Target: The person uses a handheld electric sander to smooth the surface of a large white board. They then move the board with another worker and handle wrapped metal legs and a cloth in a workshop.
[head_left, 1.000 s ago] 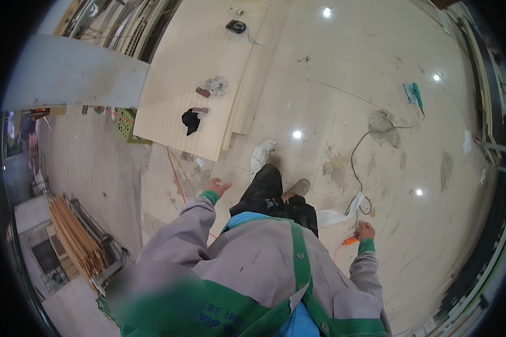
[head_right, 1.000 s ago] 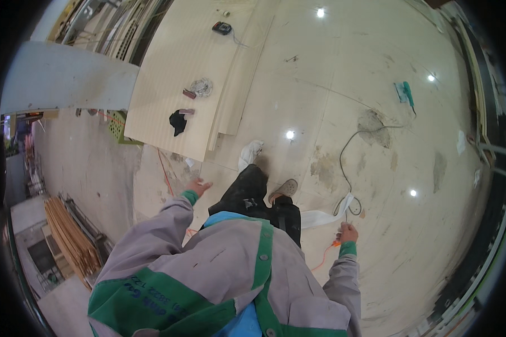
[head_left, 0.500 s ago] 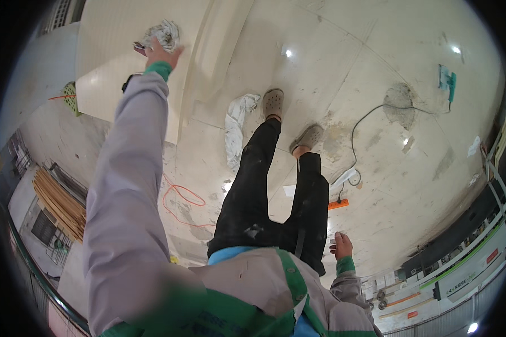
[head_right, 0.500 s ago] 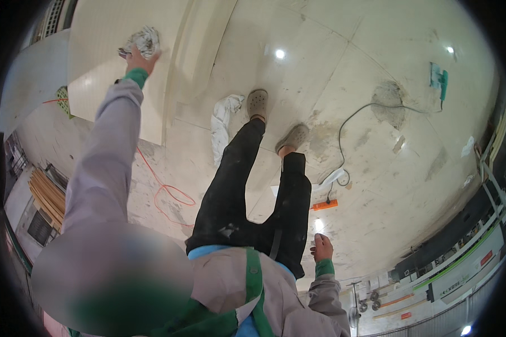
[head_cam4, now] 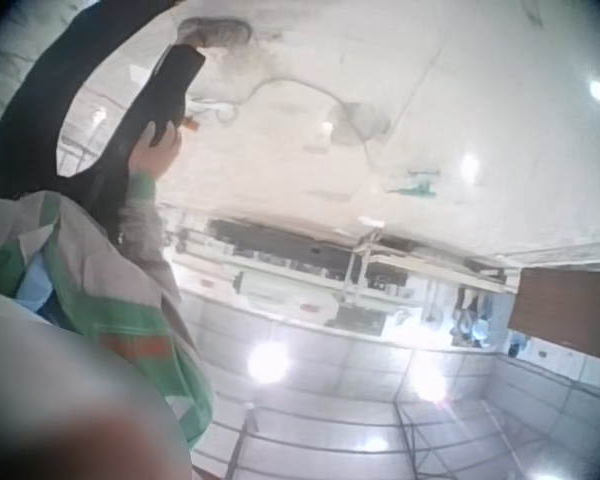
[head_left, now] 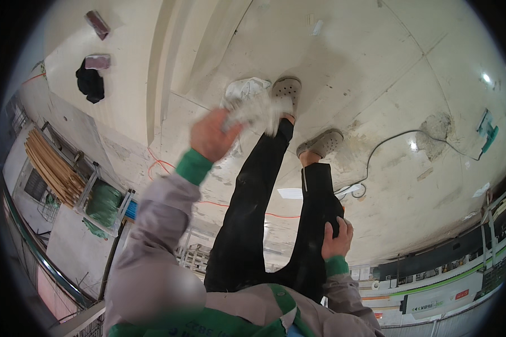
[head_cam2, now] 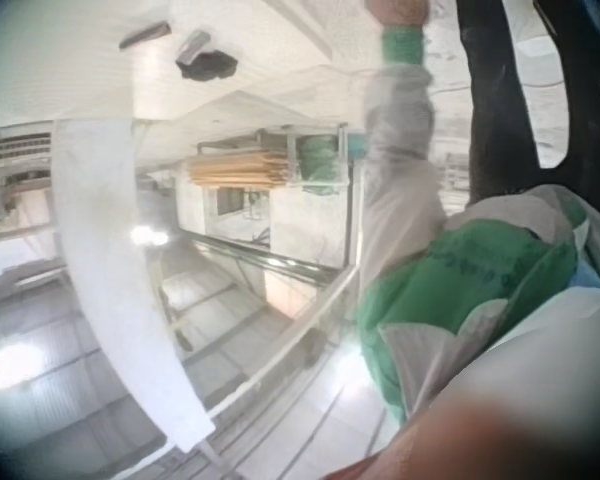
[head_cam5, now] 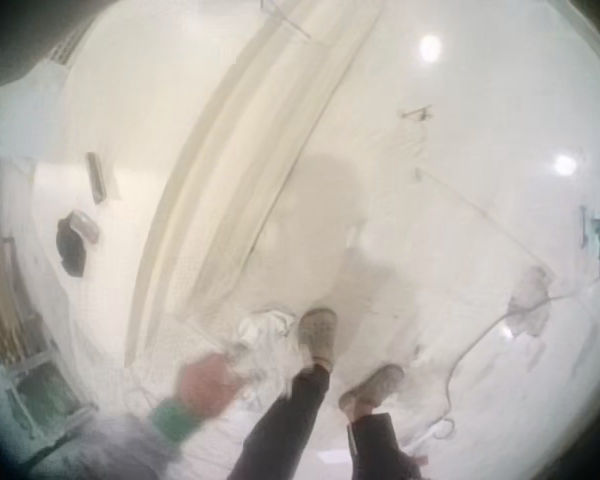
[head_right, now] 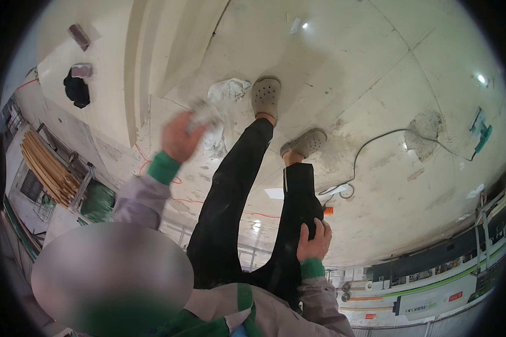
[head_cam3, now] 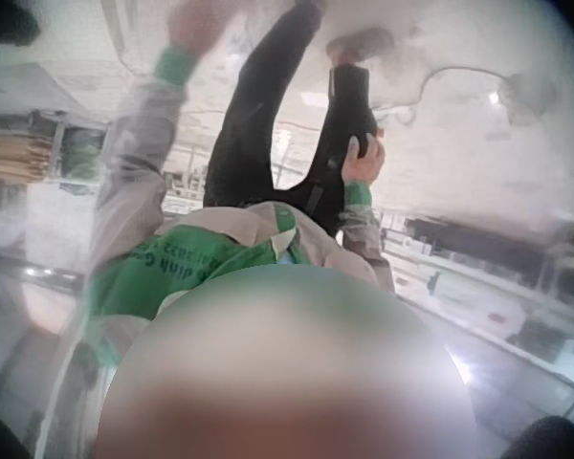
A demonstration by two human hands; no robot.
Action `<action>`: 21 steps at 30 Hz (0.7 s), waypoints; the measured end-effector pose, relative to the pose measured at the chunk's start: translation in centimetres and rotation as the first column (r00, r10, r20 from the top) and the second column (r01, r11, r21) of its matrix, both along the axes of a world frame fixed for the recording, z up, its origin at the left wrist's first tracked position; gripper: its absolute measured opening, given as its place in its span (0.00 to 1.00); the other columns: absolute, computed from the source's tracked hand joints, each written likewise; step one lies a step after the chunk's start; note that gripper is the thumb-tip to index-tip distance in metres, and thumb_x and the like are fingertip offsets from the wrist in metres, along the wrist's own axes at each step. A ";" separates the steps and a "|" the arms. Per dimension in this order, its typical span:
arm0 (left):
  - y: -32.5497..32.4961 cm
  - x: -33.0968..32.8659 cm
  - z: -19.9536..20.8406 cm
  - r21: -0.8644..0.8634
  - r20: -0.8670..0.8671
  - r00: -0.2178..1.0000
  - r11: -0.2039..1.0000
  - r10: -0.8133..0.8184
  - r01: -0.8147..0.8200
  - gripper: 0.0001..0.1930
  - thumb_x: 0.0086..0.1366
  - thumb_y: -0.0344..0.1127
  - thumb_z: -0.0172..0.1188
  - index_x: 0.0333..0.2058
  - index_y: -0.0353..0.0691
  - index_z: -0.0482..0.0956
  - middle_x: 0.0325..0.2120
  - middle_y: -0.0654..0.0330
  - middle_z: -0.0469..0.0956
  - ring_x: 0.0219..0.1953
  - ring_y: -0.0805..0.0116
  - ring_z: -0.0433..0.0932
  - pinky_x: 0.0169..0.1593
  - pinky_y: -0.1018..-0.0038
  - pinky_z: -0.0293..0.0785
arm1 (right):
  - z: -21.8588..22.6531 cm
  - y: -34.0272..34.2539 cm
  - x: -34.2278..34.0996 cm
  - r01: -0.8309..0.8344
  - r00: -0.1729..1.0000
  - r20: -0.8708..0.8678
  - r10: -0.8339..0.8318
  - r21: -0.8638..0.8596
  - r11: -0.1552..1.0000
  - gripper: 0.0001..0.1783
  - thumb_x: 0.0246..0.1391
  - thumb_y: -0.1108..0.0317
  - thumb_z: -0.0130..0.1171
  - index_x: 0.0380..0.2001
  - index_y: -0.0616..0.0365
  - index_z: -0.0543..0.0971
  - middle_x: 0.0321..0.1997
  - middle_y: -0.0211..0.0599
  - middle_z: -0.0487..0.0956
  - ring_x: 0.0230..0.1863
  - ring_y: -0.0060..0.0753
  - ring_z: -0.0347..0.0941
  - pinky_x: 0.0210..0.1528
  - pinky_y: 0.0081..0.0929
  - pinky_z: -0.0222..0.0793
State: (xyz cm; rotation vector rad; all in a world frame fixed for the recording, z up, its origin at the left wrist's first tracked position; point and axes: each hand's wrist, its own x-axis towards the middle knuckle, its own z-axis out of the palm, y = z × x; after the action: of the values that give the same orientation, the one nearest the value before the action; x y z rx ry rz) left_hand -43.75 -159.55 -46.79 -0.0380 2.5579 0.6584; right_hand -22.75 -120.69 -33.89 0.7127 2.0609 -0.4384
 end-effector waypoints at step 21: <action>2.3 15.5 -14.7 -0.213 0.521 0.213 0.368 0.826 -0.905 0.43 0.67 0.61 0.58 0.63 0.24 0.69 0.59 0.37 0.74 0.62 0.47 0.74 0.66 0.60 0.68 | -3.0 1.2 -7.1 -0.385 0.912 -0.215 0.350 -0.145 0.912 0.39 0.51 0.57 0.71 0.63 0.62 0.69 0.63 0.58 0.70 0.63 0.64 0.66 0.65 0.54 0.62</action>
State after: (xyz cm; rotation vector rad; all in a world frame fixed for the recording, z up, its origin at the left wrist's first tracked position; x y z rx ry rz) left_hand -28.29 -157.29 -61.52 -1.5360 1.6569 1.0105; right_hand -29.85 -119.47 -36.91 0.1646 2.2304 -0.4821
